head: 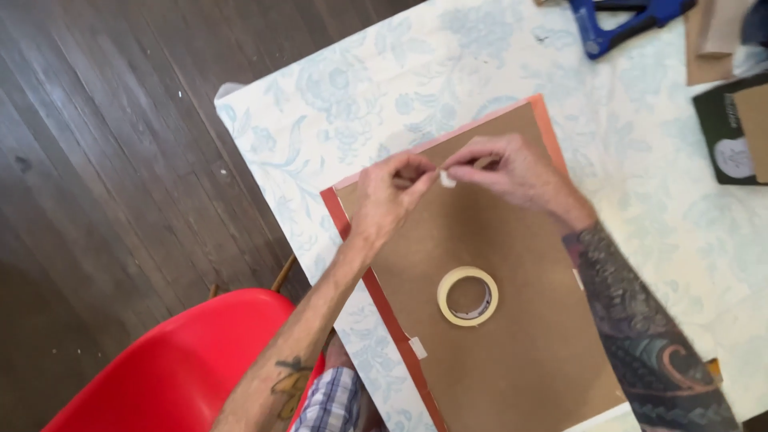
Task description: The person is applying masking tape to the edges of a brown board, likely for protection or as part of a finishing process.
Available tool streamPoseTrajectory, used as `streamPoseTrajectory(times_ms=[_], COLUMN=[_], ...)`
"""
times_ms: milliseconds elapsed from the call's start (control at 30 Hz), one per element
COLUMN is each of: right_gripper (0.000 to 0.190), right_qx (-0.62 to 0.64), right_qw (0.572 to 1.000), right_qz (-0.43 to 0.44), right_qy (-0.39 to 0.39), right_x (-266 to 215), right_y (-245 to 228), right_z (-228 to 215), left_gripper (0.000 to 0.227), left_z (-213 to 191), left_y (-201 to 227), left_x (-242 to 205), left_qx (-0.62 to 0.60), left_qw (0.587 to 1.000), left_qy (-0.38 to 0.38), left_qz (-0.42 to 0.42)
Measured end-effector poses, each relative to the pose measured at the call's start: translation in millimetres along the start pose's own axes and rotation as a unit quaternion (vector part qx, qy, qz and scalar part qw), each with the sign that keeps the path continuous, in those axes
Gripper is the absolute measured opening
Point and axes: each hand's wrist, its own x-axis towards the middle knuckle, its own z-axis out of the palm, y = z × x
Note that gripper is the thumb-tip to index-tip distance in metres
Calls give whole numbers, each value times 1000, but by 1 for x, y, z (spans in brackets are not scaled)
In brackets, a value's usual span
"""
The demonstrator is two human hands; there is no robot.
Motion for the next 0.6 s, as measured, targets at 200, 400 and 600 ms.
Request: streamPoseTrajectory(times_ms=[200,400,600], right_gripper=[16,21,16], right_qx=[-10,-96,-162], right_qw=[998,991,981], right_qz=[51,51,66], right_qy=[-48,-75,-82], right_x=[54,82,88], right_y=[3,17,9], right_z=[-24,-30,-39], left_gripper=[11,12,12], left_z=[3,19,26], left_y=[-10,-41,-46], left_x=[43,62,70], left_qx=[32,5,4], left_qw=[996,994,996], left_qy=[69,85,74], left_qz=[-39,-63,-40])
